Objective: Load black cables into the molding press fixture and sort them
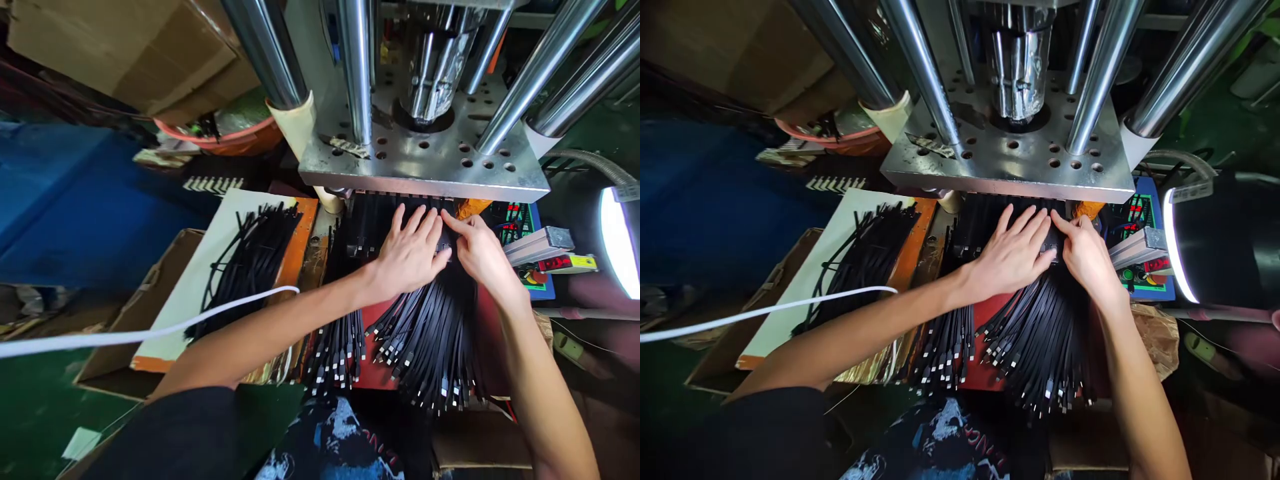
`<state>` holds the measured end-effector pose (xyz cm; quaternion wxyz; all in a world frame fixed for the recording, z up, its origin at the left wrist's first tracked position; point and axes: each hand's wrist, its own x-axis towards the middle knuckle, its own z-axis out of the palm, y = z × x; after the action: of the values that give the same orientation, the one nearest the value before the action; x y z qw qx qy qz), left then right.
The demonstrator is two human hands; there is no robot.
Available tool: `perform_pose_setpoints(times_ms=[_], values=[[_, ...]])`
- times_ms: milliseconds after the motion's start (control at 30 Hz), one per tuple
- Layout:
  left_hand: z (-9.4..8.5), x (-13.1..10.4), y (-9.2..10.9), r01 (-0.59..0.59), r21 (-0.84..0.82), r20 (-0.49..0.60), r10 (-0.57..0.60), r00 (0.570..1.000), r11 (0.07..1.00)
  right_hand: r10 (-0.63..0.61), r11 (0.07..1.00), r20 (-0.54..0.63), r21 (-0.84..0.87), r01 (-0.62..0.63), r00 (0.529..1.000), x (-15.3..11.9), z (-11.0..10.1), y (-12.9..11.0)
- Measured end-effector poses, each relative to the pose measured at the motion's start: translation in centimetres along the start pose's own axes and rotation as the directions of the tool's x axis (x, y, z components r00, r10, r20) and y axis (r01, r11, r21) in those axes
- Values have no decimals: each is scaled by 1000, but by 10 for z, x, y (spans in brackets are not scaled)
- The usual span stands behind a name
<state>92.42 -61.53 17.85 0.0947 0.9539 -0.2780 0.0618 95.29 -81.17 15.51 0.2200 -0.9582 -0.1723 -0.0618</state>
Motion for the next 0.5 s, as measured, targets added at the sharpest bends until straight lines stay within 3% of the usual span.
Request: perform_pose_setpoints(times_ms=[100, 200, 367, 500], values=[[-3, 28, -17, 18, -29, 1, -18, 1000, 999, 27, 997, -32, 77, -25, 999, 33, 11, 12], [-5, 46, -29, 14, -28, -7, -14, 1000, 1000, 12, 994, -35, 113, -7, 999, 47, 13, 17], [-8, 65, -43, -5, 14, 65, 4, 998, 1000, -13, 999, -11, -37, 13, 1000, 54, 8, 16], [-5, 84, -58, -81, 62, 83, 76, 994, 995, -10, 993, -42, -118, 5, 999, 84, 13, 19]])
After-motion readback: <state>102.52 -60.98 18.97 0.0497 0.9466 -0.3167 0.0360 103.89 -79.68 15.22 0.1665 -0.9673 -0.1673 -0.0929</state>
